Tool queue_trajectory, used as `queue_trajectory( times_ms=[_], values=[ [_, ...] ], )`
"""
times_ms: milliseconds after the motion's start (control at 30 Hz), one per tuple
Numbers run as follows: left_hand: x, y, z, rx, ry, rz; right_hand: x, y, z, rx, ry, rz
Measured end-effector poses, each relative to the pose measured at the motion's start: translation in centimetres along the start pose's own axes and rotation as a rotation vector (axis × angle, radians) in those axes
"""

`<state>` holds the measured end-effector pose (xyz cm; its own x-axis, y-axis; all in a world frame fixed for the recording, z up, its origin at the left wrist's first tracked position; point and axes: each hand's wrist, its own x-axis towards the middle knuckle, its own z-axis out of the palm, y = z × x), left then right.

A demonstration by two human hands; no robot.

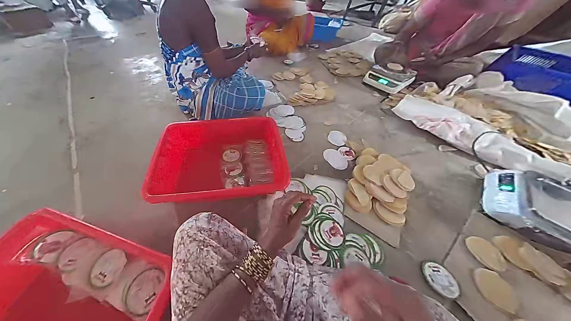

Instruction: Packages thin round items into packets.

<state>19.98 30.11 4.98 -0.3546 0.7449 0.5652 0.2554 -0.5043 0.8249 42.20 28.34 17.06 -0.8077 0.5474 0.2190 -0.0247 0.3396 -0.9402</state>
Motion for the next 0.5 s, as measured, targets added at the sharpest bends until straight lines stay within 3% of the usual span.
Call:
queue_trajectory(
  times_ms=[67,133,233,333,400,500],
  values=[
    [-0.8,-2.4,0.7,-0.014,0.047,-0.203,1.9,6.3,-0.4,-0.23,0.178,0.117],
    [-1.3,-3.1,0.5,-0.093,0.178,-0.439,3.7,11.3,-0.1,-0.428,0.174,0.242],
    [-0.2,-3.1,-0.4,-0.129,0.344,-0.558,6.9,14.8,3.1,-0.649,-0.154,0.522],
    [0.1,-3.0,-0.6,-0.154,0.366,-0.558,9.6,15.6,7.8,-0.841,-0.495,0.774],
    [0.1,-3.0,-0.5,-0.153,0.355,-0.556,9.5,16.7,9.2,-0.908,-0.544,0.747],
    [-0.2,-3.6,-0.5,-0.157,0.358,-0.55,7.3,20.8,9.6,-0.947,-0.38,0.537]
  ],
)
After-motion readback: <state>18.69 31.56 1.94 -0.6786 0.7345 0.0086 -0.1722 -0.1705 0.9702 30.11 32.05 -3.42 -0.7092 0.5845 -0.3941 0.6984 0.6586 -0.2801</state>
